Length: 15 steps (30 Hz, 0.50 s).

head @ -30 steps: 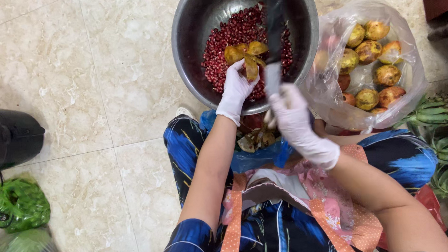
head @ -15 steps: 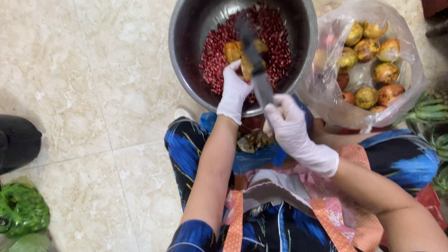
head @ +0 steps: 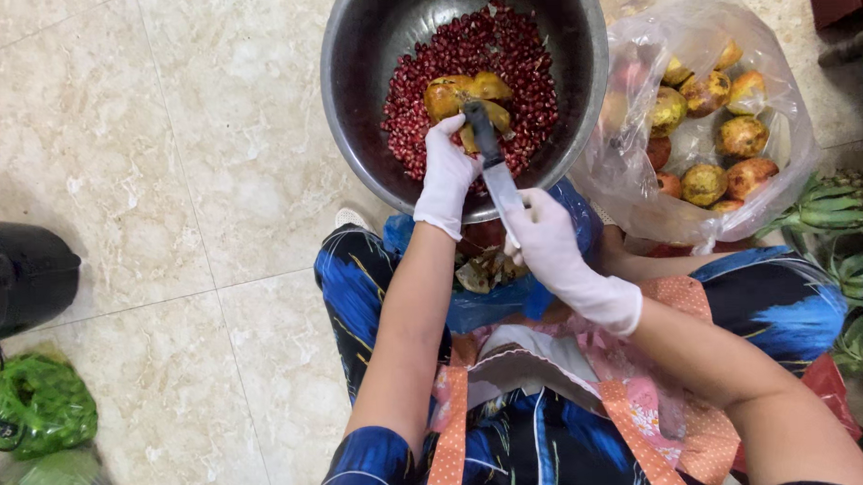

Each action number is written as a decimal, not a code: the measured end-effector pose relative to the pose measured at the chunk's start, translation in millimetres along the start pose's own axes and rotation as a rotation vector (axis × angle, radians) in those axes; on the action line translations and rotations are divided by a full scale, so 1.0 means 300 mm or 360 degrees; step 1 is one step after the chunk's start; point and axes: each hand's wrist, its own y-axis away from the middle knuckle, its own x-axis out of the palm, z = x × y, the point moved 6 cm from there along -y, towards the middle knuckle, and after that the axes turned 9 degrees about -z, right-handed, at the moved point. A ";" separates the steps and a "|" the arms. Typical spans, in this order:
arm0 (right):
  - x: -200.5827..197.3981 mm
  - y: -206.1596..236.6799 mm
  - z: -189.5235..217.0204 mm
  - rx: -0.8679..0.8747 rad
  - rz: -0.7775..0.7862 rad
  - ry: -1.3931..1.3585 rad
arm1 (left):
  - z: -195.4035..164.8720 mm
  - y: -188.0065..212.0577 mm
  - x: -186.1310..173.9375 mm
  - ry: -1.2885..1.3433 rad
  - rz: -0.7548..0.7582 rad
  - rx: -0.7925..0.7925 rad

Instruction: The person sits on the floor and removes pomegranate seeds from the fruit into a metal bowl. They use a knife to score and open the fruit, then separate the arils by hand, discarding the peel into a plastic bag.

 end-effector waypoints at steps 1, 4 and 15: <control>-0.004 -0.001 0.026 -0.0197 -0.0030 -0.0060 | 0.000 0.006 0.020 0.0015 0.0111 -0.0030; -0.004 0.000 0.042 -0.0337 -0.0043 -0.0148 | 0.014 0.015 0.038 0.0066 0.0263 -0.0084; -0.037 -0.034 -0.001 0.0152 -0.0048 -0.0017 | 0.015 0.021 0.049 -0.0186 0.0684 0.0072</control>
